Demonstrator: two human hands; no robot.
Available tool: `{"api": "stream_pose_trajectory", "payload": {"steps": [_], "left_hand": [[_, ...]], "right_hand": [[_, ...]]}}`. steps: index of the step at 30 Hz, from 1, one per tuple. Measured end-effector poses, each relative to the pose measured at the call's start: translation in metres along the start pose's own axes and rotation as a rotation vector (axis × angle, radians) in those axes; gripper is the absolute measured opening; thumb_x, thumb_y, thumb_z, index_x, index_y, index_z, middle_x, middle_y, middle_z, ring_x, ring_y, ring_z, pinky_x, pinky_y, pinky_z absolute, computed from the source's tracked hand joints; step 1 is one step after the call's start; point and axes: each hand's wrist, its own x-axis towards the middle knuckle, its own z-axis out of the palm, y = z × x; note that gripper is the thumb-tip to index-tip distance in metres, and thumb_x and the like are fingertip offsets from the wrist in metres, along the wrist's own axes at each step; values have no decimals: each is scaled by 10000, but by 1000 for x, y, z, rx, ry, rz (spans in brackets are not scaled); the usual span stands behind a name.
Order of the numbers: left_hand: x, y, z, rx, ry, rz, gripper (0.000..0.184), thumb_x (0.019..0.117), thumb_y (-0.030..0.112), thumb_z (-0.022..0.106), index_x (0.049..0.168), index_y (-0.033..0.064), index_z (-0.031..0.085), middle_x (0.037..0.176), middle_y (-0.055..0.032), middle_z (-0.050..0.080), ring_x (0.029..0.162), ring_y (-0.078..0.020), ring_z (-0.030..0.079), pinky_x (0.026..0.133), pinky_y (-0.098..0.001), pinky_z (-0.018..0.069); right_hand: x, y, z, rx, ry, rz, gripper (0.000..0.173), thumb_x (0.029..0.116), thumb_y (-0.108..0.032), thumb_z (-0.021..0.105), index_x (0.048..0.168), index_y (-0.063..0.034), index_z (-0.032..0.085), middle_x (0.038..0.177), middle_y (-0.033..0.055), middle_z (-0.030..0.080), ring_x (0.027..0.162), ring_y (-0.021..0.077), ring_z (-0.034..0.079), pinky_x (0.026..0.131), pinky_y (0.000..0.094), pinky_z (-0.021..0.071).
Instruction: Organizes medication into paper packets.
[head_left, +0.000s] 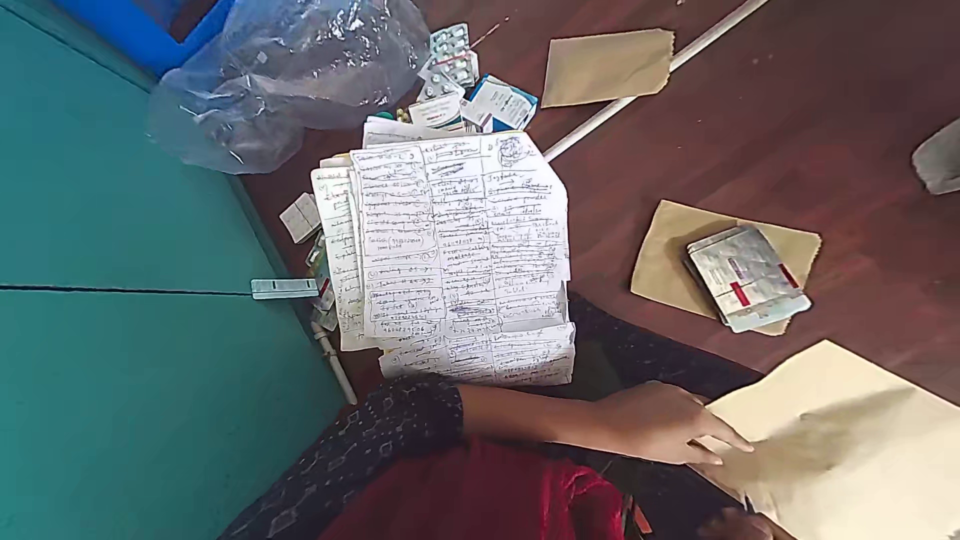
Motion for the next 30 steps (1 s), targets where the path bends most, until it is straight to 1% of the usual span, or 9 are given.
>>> {"api": "stream_pose_trajectory", "payload": {"steps": [2,5,8,11,13,16,18,22,30], "left_hand": [[-1,0,0,-2,12,-2,266,929,5,668,1183,-35,736,1090,-241,739,1051,-377,708,973,-484,508],[-2,-1,1,-1,13,-6,266,927,7,673,1183,-28,738,1094,-232,741,1057,-371,708,975,-485,508],[-2,-3,4,1,45,24,256,914,4,682,1159,-33,746,1064,-231,748,1021,-371,719,946,-483,522],[-2,-2,4,5,47,19,256,922,16,677,1164,-32,746,1071,-232,747,1020,-372,719,946,-485,522],[-2,-2,5,4,59,13,258,917,18,683,1162,-26,749,1070,-223,751,1014,-359,724,949,-477,525],[-5,-3,6,5,97,13,263,905,19,693,1157,-28,751,1073,-201,760,1009,-341,733,962,-476,528],[-5,-4,8,18,110,26,265,913,35,689,1163,-30,747,1084,-176,764,997,-307,742,944,-464,545],[-4,-12,20,82,188,60,240,883,68,740,1113,13,777,1013,-114,784,910,-227,759,863,-409,590],[-6,-14,19,123,236,59,273,824,73,794,1096,51,793,993,-131,778,898,-217,754,811,-352,592]], "right_hand": [[0,-4,4,-40,36,-6,106,950,35,485,920,-43,550,716,-125,607,580,-43,612,568,128,545],[4,-2,-1,-59,79,-25,84,937,55,530,981,9,584,841,-90,652,677,-31,660,652,152,589],[9,-2,-5,-30,82,-9,127,915,85,515,943,-9,596,794,-107,664,637,-26,655,618,159,586],[8,-5,-1,-24,60,-7,175,916,69,503,900,-89,579,762,-159,666,601,-52,635,577,138,567],[6,-4,1,-55,67,-10,148,911,55,523,921,-85,572,771,-169,649,606,-68,618,570,127,551],[3,-2,2,-107,59,-24,130,879,2,582,992,-58,556,851,-152,642,691,-66,626,633,142,561],[1,2,0,-145,99,-63,98,852,-30,628,948,-24,611,884,-103,659,735,-52,637,653,150,568],[0,11,1,-131,191,-129,47,820,-34,653,851,-69,645,879,-98,686,817,-57,645,713,130,554],[-3,19,13,-115,296,-150,28,784,-60,645,795,-76,625,818,-98,681,756,-74,638,647,109,539]]}}
